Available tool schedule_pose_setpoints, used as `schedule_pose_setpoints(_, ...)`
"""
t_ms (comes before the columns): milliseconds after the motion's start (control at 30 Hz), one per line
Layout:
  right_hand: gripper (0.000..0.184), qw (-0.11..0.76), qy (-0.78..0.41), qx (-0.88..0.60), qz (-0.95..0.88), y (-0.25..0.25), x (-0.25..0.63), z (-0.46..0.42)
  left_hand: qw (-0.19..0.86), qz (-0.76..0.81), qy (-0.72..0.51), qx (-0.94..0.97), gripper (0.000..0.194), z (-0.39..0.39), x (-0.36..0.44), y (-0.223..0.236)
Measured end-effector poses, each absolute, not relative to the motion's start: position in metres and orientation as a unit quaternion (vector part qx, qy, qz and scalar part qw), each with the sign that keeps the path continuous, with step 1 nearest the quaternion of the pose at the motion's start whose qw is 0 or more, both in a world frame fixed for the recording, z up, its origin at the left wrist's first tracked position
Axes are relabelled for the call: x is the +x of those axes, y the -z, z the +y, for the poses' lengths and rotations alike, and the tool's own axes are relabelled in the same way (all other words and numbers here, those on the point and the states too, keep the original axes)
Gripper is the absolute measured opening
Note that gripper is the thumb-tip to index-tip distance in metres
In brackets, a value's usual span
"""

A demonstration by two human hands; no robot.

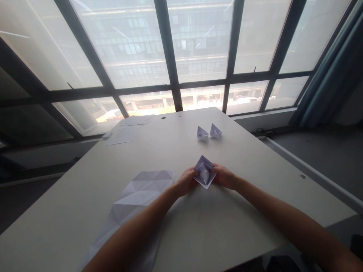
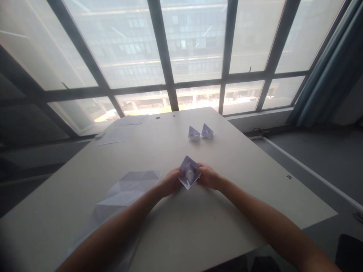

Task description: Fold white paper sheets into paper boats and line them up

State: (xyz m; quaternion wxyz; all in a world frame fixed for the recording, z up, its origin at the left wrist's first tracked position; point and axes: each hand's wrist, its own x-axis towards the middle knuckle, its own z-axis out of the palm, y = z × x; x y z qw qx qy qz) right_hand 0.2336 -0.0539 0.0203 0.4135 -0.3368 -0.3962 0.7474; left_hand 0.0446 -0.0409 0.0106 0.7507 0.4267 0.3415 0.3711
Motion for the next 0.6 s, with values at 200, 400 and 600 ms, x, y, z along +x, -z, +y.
schedule_pose_setpoints(200, 0.035, 0.429, -0.661, -0.402, -0.466, -0.0148, 0.2352, -0.0524, 0.731, 0.333, -0.353, 0.479, 0.033, -0.0417, 0.0422, -0.0133)
schedule_pose_setpoints(400, 0.024, 0.419, -0.585, -0.458, -0.523, -0.0228, 0.2369, -0.0568, 0.682, 0.381, -0.352, 0.517, 0.034, -0.0393, 0.0402, -0.0091)
schedule_pose_setpoints(600, 0.022, 0.398, -0.553, -0.484, -0.549, -0.0210, 0.2382, -0.0552, 0.652, 0.416, -0.335, 0.538, 0.024, -0.0366, 0.0365, -0.0092)
